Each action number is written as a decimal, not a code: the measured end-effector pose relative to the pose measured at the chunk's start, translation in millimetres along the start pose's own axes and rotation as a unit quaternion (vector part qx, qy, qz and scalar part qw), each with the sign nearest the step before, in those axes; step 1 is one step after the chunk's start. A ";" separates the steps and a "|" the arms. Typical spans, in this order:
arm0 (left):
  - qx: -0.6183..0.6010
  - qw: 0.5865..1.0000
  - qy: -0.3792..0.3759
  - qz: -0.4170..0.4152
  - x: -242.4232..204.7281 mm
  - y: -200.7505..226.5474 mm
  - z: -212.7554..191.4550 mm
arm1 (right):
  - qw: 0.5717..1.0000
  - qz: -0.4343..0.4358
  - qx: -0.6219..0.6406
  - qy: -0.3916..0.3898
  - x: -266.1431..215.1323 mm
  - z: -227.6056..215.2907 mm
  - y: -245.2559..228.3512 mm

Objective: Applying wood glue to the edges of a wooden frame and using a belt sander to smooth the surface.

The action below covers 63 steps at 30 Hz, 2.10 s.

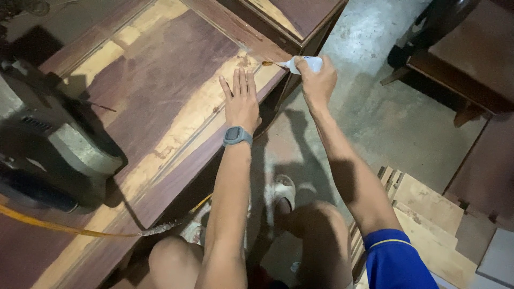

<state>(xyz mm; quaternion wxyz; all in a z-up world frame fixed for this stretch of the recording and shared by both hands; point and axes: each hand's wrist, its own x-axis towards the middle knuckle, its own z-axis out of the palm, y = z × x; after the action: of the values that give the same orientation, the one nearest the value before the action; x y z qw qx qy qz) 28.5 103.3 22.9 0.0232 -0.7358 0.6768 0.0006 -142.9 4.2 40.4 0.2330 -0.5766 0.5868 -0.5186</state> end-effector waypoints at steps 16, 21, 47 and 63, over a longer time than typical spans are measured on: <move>0.062 0.996 0.060 0.005 6.7 -1.2 18.7 | 1.000 0.005 -0.018 -0.012 3.3 -21.2 -16.8; 0.070 0.994 0.080 0.004 5.4 -1.5 20.2 | 0.999 -0.002 -0.040 0.000 7.3 -22.5 -6.8; 0.021 0.999 0.048 0.003 -3.5 0.8 -0.7 | 0.998 0.016 -0.012 0.059 20.8 -34.2 37.2; 0.013 1.000 0.029 0.003 -7.5 2.9 -9.1 | 0.832 0.274 0.481 0.016 -133.7 -136.9 -46.9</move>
<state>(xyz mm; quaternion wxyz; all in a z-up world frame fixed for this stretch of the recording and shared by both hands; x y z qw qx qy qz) 24.8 110.2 32.1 0.0130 -0.7330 0.6795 -0.0289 -211.5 183.0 86.5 0.6043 -0.1987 0.4008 -0.6594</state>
